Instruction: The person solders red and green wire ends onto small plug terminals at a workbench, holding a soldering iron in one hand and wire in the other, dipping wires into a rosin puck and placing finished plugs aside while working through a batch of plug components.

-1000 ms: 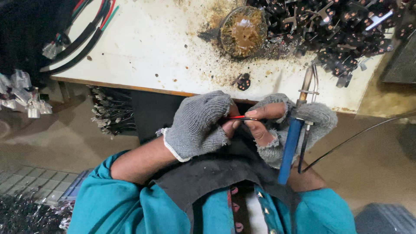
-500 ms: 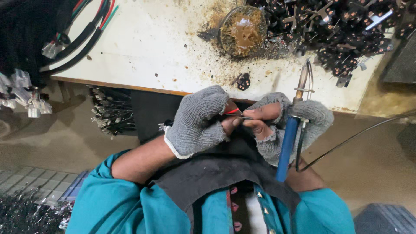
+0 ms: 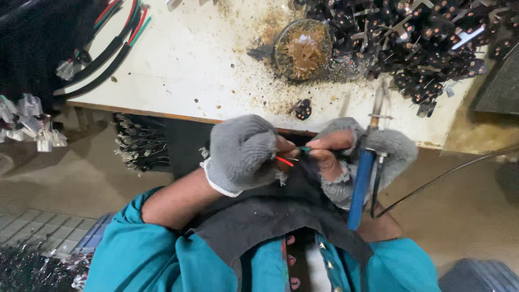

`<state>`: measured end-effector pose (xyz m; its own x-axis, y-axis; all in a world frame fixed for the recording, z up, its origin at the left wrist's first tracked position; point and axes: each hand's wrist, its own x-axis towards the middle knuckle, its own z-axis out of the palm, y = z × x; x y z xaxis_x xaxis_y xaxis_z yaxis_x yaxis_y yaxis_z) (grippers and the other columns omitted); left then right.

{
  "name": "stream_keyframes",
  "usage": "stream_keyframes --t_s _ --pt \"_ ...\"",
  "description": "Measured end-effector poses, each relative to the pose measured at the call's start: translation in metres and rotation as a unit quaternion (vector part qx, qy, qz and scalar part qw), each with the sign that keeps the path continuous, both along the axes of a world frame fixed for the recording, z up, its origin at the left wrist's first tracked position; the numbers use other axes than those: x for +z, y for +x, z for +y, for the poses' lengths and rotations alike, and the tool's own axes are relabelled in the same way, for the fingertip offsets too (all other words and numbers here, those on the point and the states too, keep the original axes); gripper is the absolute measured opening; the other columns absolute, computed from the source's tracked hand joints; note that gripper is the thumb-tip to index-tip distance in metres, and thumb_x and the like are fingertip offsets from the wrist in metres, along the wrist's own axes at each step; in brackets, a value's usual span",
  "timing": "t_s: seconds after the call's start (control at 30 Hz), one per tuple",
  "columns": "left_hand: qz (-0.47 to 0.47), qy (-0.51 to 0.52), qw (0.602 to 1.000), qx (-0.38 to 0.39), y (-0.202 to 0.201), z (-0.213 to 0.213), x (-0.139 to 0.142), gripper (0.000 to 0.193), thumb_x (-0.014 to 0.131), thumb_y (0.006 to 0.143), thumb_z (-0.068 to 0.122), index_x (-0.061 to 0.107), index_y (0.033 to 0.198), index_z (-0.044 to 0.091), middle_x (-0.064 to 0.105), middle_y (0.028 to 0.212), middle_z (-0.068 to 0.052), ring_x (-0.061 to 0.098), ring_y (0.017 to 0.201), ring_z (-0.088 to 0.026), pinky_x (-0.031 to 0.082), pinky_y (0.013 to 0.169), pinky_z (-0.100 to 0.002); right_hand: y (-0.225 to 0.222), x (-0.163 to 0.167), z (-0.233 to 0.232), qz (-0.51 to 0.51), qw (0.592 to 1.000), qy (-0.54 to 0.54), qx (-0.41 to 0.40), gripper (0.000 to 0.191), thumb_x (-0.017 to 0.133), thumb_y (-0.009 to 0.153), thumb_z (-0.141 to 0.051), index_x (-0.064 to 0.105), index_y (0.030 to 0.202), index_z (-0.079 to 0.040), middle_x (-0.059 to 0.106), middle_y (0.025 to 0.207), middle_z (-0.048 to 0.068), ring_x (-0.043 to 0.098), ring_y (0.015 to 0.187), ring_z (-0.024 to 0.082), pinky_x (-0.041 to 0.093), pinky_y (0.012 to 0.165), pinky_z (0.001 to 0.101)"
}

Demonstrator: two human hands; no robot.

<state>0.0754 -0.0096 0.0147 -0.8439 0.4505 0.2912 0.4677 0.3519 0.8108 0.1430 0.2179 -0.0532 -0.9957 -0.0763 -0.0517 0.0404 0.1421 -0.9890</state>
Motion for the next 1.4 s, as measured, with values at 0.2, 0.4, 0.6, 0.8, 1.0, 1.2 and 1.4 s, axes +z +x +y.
stream_keyframes --t_s 0.2,0.4,0.6,0.8,1.0,1.2,1.4 --pt "-0.06 -0.034 0.983 0.167 -0.048 -0.006 -0.013 0.015 0.081 0.092 0.007 0.066 0.093 0.006 0.058 0.082 -0.006 0.061 0.07 -0.017 0.05 0.062 -0.029 -0.036 0.032 -0.008 0.063 0.978 0.173 -0.095 0.017 0.084 0.099 -0.01 0.068 0.105 -0.007 0.074 0.097 0.004 0.071 0.084 0.015 0.055 0.079 0.0284" --pt "-0.12 -0.014 0.975 0.188 -0.055 -0.004 -0.02 0.015 0.079 0.093 0.009 0.066 0.098 0.003 0.062 0.091 -0.008 0.067 0.074 -0.017 0.056 0.069 -0.026 -0.054 0.055 -0.009 0.094 0.962 0.256 -0.021 0.018 0.086 0.092 -0.006 0.076 0.108 -0.006 0.074 0.098 0.01 0.071 0.09 0.024 0.054 0.08 0.0307" --pt "-0.051 -0.083 0.981 0.169 -0.06 -0.001 -0.02 0.018 0.083 0.094 0.012 0.067 0.095 0.004 0.062 0.087 -0.008 0.066 0.078 -0.022 0.055 0.071 -0.031 -0.061 0.058 -0.009 0.128 0.962 0.242 0.011 0.019 0.087 0.087 -0.009 0.071 0.097 -0.008 0.076 0.105 0.009 0.072 0.091 0.027 0.054 0.081 0.0336" --pt "-0.045 -0.051 0.986 0.152 -0.045 -0.017 -0.006 0.017 0.079 0.094 0.011 0.063 0.094 0.006 0.057 0.084 -0.005 0.062 0.071 -0.019 0.051 0.063 -0.031 -0.062 0.055 -0.006 0.163 0.935 0.311 0.052 0.024 0.09 0.079 -0.011 0.066 0.081 -0.007 0.077 0.098 0.009 0.066 0.082 0.031 0.048 0.074 0.0428" --pt "-0.121 -0.091 0.987 0.057 -0.026 -0.01 0.004 0.021 0.082 0.083 0.021 0.066 0.093 0.012 0.057 0.083 -0.008 0.061 0.072 -0.028 0.048 0.064 -0.039 -0.054 0.057 -0.002 0.131 0.938 0.317 0.055 0.023 0.091 0.09 -0.025 0.074 0.094 -0.01 0.076 0.098 0.007 0.067 0.081 0.028 0.049 0.076 0.0382" --pt "-0.078 -0.133 0.986 0.065 -0.018 0.01 -0.008 0.021 0.083 0.081 0.022 0.065 0.09 0.014 0.061 0.083 -0.008 0.064 0.073 -0.03 0.049 0.062 -0.042 -0.032 0.06 0.009 0.017 0.994 0.097 -0.045 0.065 0.066 0.091 -0.073 0.069 0.1 -0.009 0.072 0.092 0.006 0.065 0.086 0.022 0.051 0.08 0.0343" --pt "-0.039 -0.156 0.984 0.076 -0.012 0.017 -0.01 0.023 0.084 0.08 0.024 0.065 0.089 0.015 0.059 0.081 -0.008 0.062 0.072 -0.031 0.047 0.061 -0.044 -0.019 0.044 0.023 0.143 0.943 0.299 0.015 0.065 0.058 0.097 -0.067 0.073 0.108 -0.005 0.063 0.088 0.011 0.059 0.086 0.031 0.046 0.075 0.0421"
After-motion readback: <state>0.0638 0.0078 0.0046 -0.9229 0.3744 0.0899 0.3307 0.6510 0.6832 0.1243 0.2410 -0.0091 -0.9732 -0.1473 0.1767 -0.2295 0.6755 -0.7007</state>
